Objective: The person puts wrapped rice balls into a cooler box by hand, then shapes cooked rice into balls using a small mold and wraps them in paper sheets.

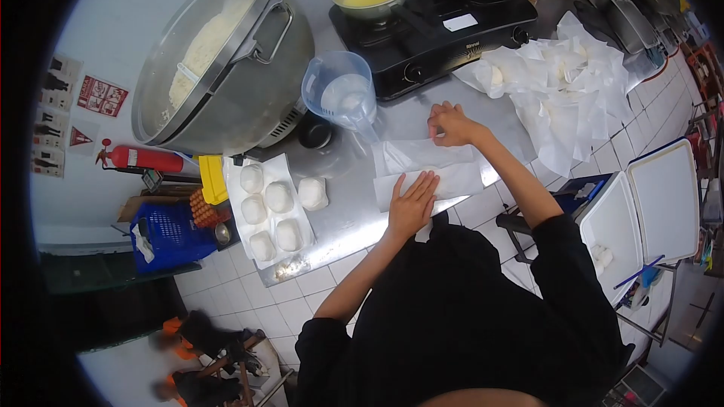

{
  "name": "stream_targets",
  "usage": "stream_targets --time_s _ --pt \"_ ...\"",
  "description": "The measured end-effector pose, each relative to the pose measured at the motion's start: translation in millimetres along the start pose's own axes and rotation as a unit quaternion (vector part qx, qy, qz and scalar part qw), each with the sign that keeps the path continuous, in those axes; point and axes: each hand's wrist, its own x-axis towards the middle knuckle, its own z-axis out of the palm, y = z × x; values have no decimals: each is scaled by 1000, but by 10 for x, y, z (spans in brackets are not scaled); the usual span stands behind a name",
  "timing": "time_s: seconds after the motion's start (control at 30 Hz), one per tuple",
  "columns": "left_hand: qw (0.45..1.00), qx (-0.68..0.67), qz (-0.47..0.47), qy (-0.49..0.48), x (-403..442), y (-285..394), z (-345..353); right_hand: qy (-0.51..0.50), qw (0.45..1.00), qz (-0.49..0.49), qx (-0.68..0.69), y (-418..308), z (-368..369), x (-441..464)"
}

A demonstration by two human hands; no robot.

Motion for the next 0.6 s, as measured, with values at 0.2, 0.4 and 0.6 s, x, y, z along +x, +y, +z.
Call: stream_targets --time_s 0.2,0.4,0.6 --pt "999 -47 -22 11 31 50 -77 11 975 -93 201 -396 96 -561" --pt "958 -133 -127 221 -84 -305 -28 107 979 -55 162 -512 551 -1022" --pt "837 -351 -421 -11 26 -947 -407 128 981 -9 146 -493 761 -1114"
